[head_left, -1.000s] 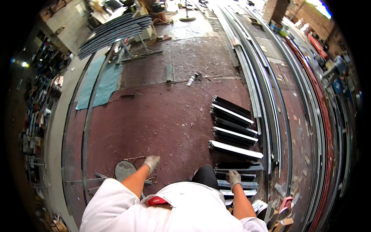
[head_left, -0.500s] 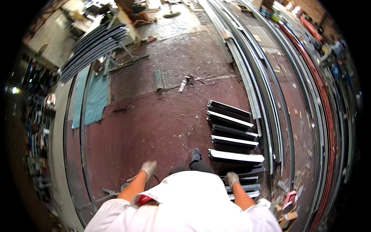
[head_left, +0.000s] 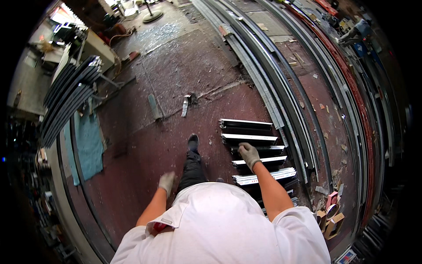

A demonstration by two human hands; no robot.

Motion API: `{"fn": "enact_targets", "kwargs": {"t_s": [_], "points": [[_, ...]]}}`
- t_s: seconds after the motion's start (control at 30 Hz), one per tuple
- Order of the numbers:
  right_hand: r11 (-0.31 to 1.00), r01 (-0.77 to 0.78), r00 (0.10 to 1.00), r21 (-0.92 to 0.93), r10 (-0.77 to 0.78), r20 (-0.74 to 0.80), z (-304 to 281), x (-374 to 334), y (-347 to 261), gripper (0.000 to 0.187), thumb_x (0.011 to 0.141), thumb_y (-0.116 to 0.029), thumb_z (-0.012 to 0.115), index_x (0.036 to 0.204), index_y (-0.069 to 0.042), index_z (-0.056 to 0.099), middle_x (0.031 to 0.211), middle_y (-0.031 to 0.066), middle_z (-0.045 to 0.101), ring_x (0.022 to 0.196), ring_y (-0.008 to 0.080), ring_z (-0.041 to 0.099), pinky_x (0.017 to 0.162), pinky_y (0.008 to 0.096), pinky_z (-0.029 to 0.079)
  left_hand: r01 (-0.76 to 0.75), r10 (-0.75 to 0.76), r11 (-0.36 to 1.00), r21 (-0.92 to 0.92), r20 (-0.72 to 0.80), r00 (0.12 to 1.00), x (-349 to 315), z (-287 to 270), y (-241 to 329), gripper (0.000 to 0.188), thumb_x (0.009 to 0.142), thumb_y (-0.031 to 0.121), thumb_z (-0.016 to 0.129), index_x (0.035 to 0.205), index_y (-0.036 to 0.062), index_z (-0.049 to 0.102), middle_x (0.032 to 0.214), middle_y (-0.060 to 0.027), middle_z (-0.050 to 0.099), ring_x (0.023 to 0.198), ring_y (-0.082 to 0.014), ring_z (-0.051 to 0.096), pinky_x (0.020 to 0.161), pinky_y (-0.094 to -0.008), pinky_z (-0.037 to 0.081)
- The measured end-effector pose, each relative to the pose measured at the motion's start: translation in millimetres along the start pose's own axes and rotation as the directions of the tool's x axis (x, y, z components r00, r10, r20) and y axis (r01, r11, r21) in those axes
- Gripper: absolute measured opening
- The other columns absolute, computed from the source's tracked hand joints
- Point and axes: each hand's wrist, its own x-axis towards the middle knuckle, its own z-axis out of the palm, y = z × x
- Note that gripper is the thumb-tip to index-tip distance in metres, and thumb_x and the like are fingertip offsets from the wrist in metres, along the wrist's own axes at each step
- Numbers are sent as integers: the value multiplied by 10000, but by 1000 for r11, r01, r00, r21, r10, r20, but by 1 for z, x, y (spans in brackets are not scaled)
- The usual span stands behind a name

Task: The person repeatedly picks up long black metal profiles, runs them through a grinding or cutting machine, and stacks the processed pieces on a nearby table. The person handles the profiles one at a time, flipping them to process both sides before stacking them.

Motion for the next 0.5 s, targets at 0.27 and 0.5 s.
{"fn": "enact_targets", "kwargs": {"t_s": [0.27,0.5], "points": [[518,-824,526,228,850,-29,-1,-4,82,267,887,-253,538,1001,-17,585,791,110,636,596,230,602,503,349,491,425,-312,863,-275,373,874,84,-117,-52,327,907,293,519,1068,15,579,895,-145,664,794,-283,654,685,-416,520],[811,-447,837,377,528,-144,20,104,-44,264,879,-268,555,938,-32,659,652,24,595,569,126,535,520,288,424,377,-334,635,-674,200,921,277,-293,43,342,916,322,512,1089,35,581,974,-109,638,880,-264,637,691,-411,523]]}}
